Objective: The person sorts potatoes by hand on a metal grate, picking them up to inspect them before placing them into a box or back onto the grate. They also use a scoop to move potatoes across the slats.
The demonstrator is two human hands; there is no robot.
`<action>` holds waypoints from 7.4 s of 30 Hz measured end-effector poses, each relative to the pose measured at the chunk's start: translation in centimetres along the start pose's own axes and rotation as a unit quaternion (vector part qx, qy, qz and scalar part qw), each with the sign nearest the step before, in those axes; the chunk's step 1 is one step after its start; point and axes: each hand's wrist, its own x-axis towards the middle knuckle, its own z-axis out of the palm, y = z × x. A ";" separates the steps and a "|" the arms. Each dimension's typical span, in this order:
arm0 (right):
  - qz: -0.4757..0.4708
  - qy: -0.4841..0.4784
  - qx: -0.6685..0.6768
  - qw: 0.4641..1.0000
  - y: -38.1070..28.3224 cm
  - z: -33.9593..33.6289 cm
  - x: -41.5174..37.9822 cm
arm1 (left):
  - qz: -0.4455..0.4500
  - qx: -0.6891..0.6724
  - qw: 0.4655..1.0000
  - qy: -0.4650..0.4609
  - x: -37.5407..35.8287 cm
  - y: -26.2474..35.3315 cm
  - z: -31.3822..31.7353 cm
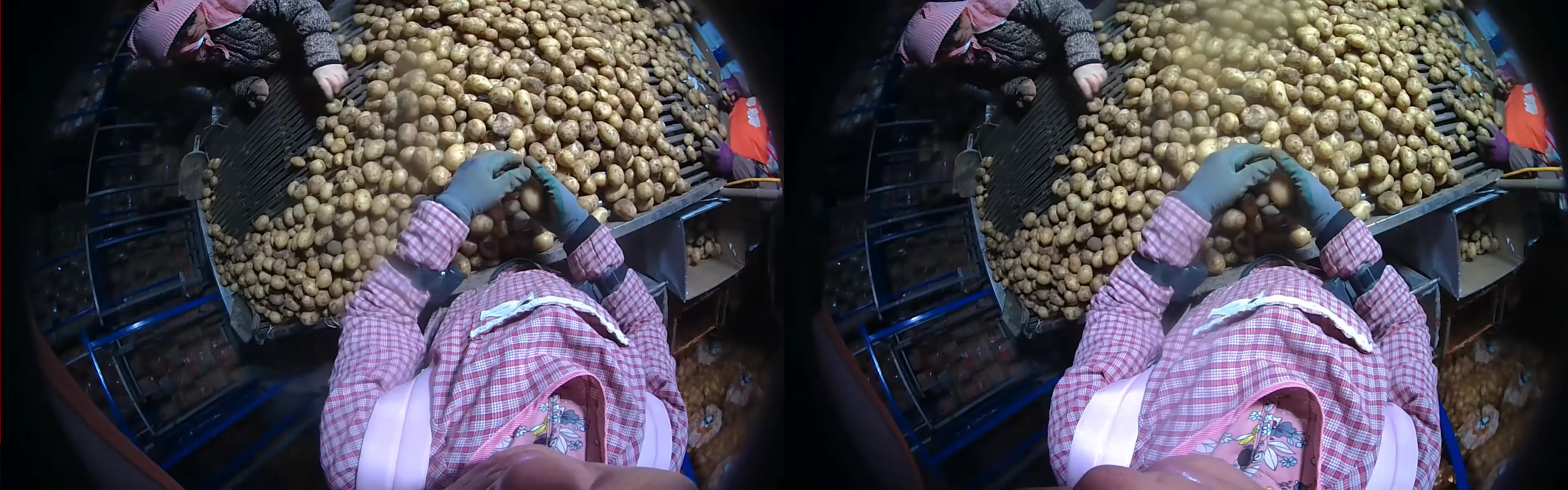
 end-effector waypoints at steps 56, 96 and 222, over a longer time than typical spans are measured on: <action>-0.466 0.132 -0.130 0.865 -5.1 -20.2 -25.5 | -0.083 -0.304 0.949 0.022 -7.7 0.6 3.0; 0.091 -0.171 -0.351 0.916 7.8 1.9 -2.5 | -0.215 0.110 0.729 0.640 -31.3 -20.5 -6.2; -0.193 0.096 -0.270 0.938 24.9 16.7 -2.1 | 0.114 0.423 0.892 0.112 -31.2 -26.9 -15.4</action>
